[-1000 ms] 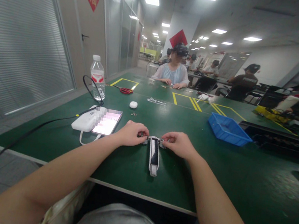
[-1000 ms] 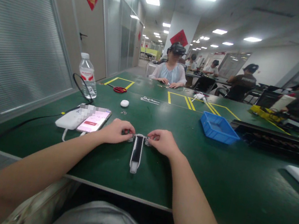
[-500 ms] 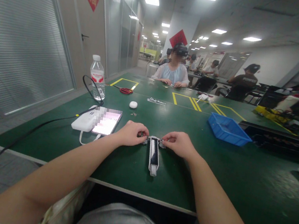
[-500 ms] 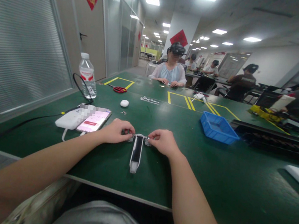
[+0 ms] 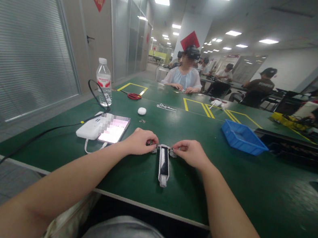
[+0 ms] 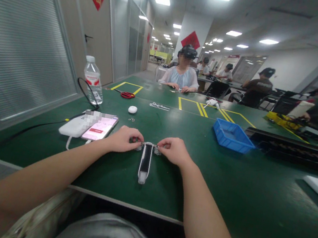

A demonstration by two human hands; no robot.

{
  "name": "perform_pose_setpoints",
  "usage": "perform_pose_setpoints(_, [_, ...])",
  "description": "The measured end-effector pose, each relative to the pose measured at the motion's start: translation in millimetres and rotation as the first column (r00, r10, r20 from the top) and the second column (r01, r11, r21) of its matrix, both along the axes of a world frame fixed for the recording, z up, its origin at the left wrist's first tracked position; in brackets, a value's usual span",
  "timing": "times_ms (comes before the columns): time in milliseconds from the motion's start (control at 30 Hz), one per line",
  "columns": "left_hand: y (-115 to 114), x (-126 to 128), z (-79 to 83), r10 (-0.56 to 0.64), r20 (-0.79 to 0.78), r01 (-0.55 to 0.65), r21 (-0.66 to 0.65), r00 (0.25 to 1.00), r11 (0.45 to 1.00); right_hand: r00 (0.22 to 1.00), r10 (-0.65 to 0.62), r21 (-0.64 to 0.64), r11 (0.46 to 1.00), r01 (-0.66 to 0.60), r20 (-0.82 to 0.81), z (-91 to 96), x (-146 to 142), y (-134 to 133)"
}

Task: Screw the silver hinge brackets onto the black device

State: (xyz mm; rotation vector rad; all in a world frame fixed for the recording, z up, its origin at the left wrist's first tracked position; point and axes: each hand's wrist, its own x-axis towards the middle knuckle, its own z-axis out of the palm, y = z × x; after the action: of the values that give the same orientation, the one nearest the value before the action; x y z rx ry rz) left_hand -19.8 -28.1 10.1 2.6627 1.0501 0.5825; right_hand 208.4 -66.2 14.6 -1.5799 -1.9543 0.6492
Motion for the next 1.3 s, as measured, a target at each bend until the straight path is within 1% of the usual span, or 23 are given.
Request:
perform_pose_setpoints(167, [0.9,0.2,-0.6,-0.002,-0.005,0.002,-0.001,1.0,1.0,0.999,0.018,-0.018,1.0,-0.019,-0.051,-1.9,-0.2,1.2])
perform_pose_setpoints(500, [0.1,0.6,0.6,0.001,-0.008,-0.001,0.006,1.0,1.0,0.997,0.056,0.029,0.998,-0.054,-0.062,-9.0,3.5,6.4])
perform_pose_setpoints(600, [0.7,0.7,-0.3,-0.001,-0.012,0.001,0.008,1.0,1.0,0.997,0.057,0.032,0.998,-0.056,-0.047,-9.9,3.8,7.1])
perform_pose_setpoints(767, [1.1,0.6,-0.4,-0.005,-0.015,0.005,0.001,1.0,1.0,1.0,0.011,0.017,1.0,-0.01,-0.024,-10.5,4.8,7.4])
perform_pose_setpoints(1000, [2.0,0.0,-1.8,-0.006,-0.015,0.006,0.011,1.0,1.0,0.993,0.032,0.039,0.999,-0.037,0.117,-7.2,6.9,6.4])
perform_pose_setpoints(1300, [0.3,0.8,0.7,0.0,-0.013,0.0,0.008,1.0,1.0,0.993,0.023,0.073,0.997,-0.032,0.12,-2.6,3.3,3.8])
